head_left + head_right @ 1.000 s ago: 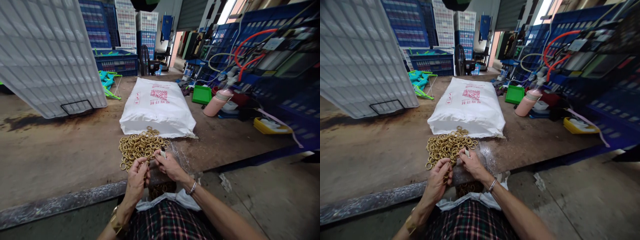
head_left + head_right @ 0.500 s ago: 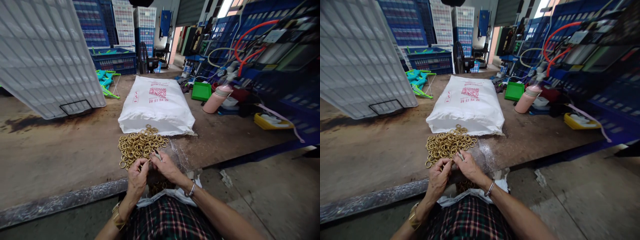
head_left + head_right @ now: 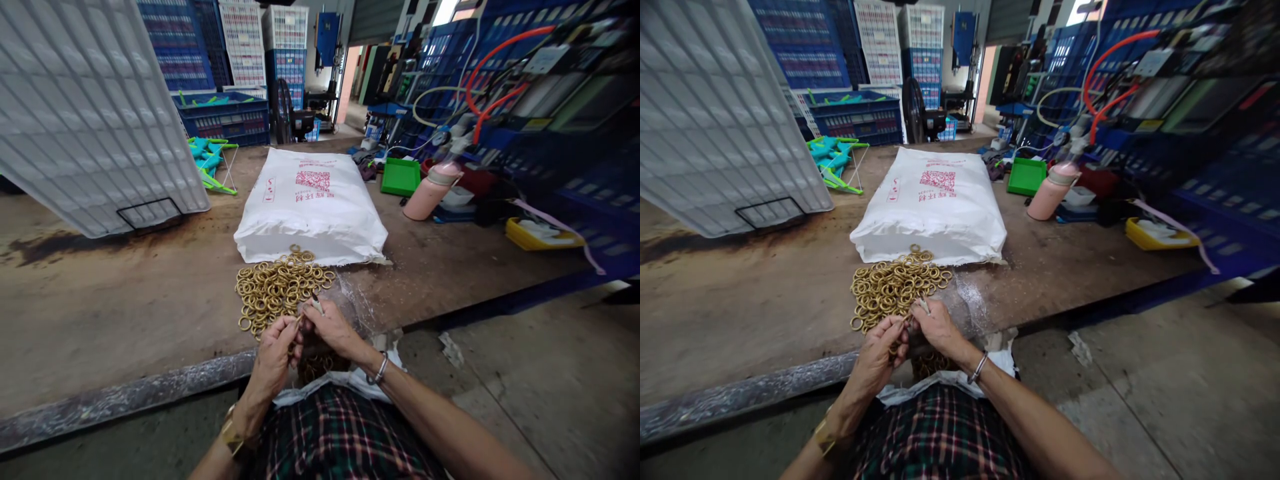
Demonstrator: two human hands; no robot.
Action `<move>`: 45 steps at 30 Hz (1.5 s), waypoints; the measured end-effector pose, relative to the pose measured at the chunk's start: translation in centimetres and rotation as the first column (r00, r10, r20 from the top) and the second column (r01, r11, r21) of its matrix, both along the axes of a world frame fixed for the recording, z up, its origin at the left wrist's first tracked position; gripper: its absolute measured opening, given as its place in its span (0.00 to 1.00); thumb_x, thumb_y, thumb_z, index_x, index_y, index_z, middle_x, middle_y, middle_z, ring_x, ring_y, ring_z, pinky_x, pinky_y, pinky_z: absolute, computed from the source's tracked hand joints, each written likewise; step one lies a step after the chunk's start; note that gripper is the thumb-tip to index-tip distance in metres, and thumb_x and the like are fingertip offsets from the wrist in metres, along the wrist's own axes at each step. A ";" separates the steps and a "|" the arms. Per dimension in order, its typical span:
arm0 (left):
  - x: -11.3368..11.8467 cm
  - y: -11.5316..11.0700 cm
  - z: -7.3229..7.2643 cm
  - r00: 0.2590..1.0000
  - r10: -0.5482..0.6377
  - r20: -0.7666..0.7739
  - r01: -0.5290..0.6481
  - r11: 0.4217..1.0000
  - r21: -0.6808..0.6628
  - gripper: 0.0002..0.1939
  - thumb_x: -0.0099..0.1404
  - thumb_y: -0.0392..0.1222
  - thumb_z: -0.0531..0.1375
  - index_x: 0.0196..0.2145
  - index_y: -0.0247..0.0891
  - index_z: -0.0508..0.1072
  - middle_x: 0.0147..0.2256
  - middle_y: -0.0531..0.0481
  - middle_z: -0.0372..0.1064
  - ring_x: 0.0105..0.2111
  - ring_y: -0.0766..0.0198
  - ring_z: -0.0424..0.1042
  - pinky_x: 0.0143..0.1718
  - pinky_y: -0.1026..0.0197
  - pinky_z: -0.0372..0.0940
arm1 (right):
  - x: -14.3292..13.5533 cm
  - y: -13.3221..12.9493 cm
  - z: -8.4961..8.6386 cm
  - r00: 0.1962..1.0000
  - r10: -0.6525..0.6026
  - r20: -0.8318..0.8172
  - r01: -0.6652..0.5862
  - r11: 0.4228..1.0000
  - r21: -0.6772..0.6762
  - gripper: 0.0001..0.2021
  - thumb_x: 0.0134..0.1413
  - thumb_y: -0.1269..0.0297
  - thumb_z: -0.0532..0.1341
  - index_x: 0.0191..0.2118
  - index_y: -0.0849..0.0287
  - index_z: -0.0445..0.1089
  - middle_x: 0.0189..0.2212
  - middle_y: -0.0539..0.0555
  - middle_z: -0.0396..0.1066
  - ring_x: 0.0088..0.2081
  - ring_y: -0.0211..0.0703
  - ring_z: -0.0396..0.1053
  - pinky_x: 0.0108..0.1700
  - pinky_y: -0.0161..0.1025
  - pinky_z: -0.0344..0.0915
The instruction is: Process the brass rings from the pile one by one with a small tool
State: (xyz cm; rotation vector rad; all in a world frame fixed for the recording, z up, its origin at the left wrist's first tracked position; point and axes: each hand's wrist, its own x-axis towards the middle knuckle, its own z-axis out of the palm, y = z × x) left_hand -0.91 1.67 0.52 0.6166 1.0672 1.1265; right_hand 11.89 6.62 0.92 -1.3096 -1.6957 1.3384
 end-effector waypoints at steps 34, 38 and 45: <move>0.7 -4.4 -0.1 0.926 -0.314 -0.209 0.330 0.943 0.046 0.16 0.54 0.52 0.62 0.21 0.37 0.66 0.15 0.57 0.59 0.14 0.73 0.54 0.16 0.69 0.48 | 2.3 -0.3 -2.2 0.806 0.046 0.590 -0.260 0.924 0.282 0.07 0.48 0.73 0.51 0.33 0.60 0.64 0.20 0.49 0.59 0.21 0.36 0.52 0.27 0.35 0.47; 0.3 -5.0 -1.8 0.960 -0.228 0.163 0.269 0.908 -0.320 0.14 0.51 0.48 0.64 0.24 0.35 0.67 0.17 0.56 0.63 0.12 0.75 0.56 0.12 0.72 0.43 | 3.8 -2.8 -2.5 0.893 0.096 0.439 -0.279 0.885 0.373 0.07 0.48 0.75 0.51 0.31 0.58 0.62 0.22 0.48 0.60 0.24 0.37 0.55 0.29 0.34 0.50; -0.4 -4.4 -2.7 0.946 0.037 0.321 0.182 0.761 -0.623 0.05 0.59 0.34 0.58 0.27 0.29 0.70 0.20 0.48 0.68 0.16 0.71 0.66 0.12 0.73 0.54 | 7.3 -7.9 -6.3 0.897 0.162 0.412 -0.265 0.942 0.207 0.10 0.51 0.73 0.50 0.36 0.59 0.66 0.33 0.54 0.68 0.34 0.41 0.64 0.37 0.35 0.59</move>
